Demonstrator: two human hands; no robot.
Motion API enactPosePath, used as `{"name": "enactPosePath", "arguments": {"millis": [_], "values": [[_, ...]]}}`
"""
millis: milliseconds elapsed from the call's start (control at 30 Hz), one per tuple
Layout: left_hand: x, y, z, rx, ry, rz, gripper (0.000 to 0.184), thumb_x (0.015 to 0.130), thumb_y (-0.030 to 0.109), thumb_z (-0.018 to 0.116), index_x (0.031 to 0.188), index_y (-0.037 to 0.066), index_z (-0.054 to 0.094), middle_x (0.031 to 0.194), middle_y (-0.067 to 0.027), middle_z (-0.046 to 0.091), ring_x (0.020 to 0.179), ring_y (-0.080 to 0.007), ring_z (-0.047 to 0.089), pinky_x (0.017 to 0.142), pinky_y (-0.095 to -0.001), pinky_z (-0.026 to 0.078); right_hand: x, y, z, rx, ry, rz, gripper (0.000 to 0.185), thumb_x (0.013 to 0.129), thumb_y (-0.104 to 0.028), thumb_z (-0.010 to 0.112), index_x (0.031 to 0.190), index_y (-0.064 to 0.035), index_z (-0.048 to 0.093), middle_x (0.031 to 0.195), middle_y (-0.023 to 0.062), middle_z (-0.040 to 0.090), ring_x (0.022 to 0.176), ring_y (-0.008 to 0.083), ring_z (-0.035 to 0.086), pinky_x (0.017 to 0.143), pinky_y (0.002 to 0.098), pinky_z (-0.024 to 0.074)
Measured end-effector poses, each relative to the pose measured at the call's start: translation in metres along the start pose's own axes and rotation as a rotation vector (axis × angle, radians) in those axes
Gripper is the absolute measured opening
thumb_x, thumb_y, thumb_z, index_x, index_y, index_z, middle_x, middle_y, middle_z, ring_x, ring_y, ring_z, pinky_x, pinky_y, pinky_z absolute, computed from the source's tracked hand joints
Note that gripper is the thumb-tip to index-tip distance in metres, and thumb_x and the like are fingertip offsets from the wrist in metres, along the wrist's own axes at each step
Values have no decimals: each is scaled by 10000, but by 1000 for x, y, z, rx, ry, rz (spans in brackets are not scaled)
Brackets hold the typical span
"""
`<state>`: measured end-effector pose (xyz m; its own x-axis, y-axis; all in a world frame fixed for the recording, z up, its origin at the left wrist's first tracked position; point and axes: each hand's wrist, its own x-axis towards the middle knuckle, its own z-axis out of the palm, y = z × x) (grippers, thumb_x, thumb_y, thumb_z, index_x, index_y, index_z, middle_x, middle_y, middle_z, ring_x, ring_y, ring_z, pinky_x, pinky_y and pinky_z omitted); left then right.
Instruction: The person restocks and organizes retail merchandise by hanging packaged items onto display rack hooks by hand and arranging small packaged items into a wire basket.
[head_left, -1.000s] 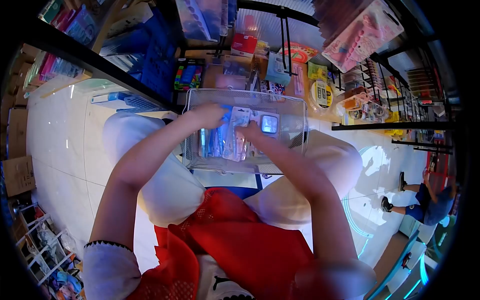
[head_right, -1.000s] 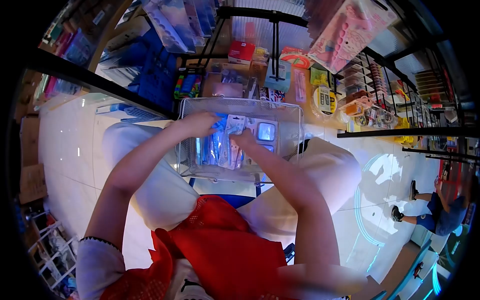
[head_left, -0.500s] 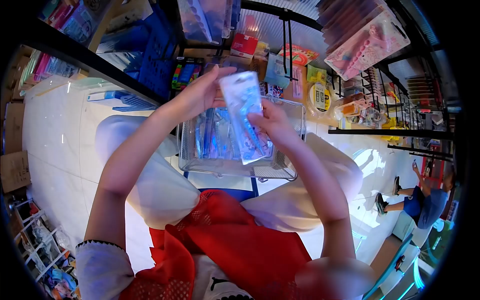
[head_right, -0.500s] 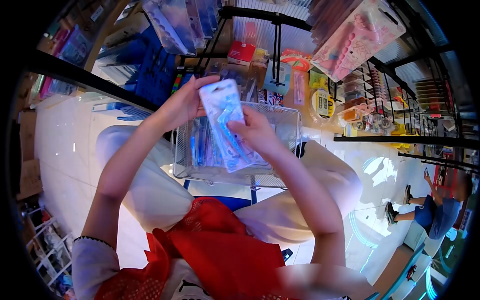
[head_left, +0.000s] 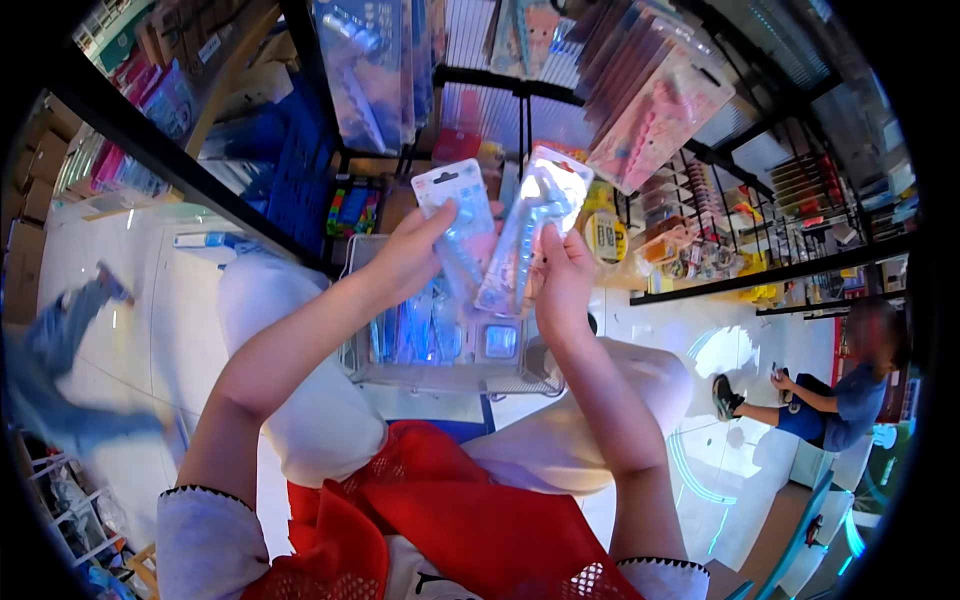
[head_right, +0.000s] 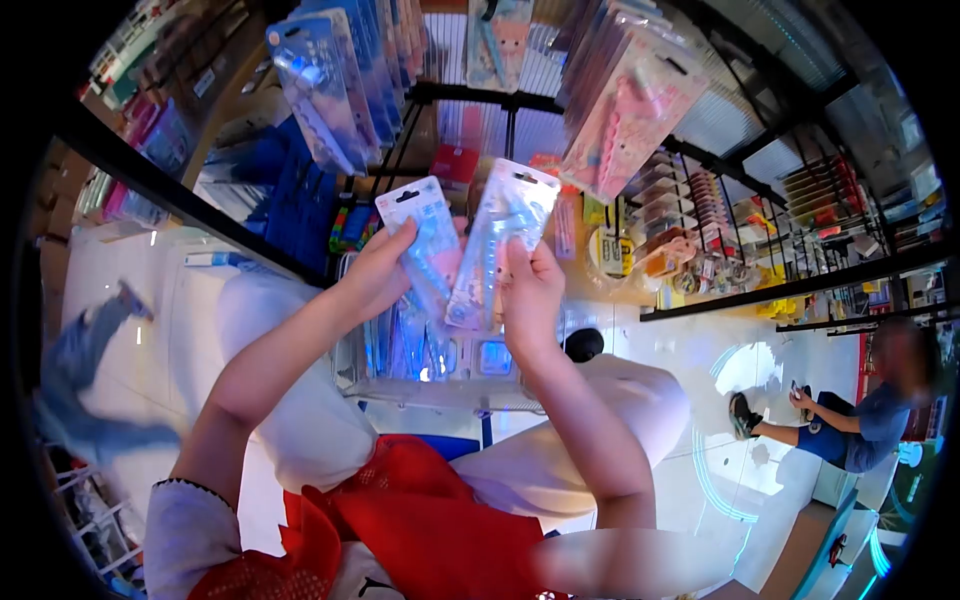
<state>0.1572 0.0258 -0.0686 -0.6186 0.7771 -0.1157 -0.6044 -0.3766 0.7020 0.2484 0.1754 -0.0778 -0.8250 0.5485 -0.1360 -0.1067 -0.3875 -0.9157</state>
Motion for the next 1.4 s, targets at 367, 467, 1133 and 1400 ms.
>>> {"name": "enactPosePath", "arguments": {"millis": [367, 467, 1133, 1400], "values": [[1, 12, 2, 0, 162, -116, 473, 929, 396, 360, 1181, 14, 480, 1102, -101, 576, 1001, -223, 565, 850, -368, 466, 26, -95, 47, -715, -81, -1097, 431, 821, 69, 475, 1246, 1, 453, 986, 124, 561, 738, 153, 523, 649, 239, 431], [2, 9, -3, 2, 137, -113, 453, 926, 383, 380, 1179, 20, 476, 1098, -112, 576, 993, -225, 568, 826, -365, 479, 33, -105, 68, -729, -70, -1137, 442, 790, 96, 482, 1224, 8, 474, 856, 132, 548, 705, 204, 523, 624, 280, 431], [1, 6, -5, 289, 110, 126, 333, 911, 202, 482, 1187, 27, 418, 1084, -106, 564, 944, -209, 588, 817, -335, 482, 132, -90, 104, -1141, 287, -1343, 494, 797, 7, 506, 1274, -4, 378, 1051, 194, 515, 888, 363, 554, 753, 403, 459], [10, 58, 65, 492, 129, 783, 532, 790, -3, 589, 1271, 4, 361, 1180, -121, 494, 1052, -174, 512, 902, -294, 403, 20, -113, 82, -707, -318, -1042, 374, 816, -7, 502, 1189, 2, 474, 1017, 177, 520, 891, 292, 551, 743, 317, 456]]}}
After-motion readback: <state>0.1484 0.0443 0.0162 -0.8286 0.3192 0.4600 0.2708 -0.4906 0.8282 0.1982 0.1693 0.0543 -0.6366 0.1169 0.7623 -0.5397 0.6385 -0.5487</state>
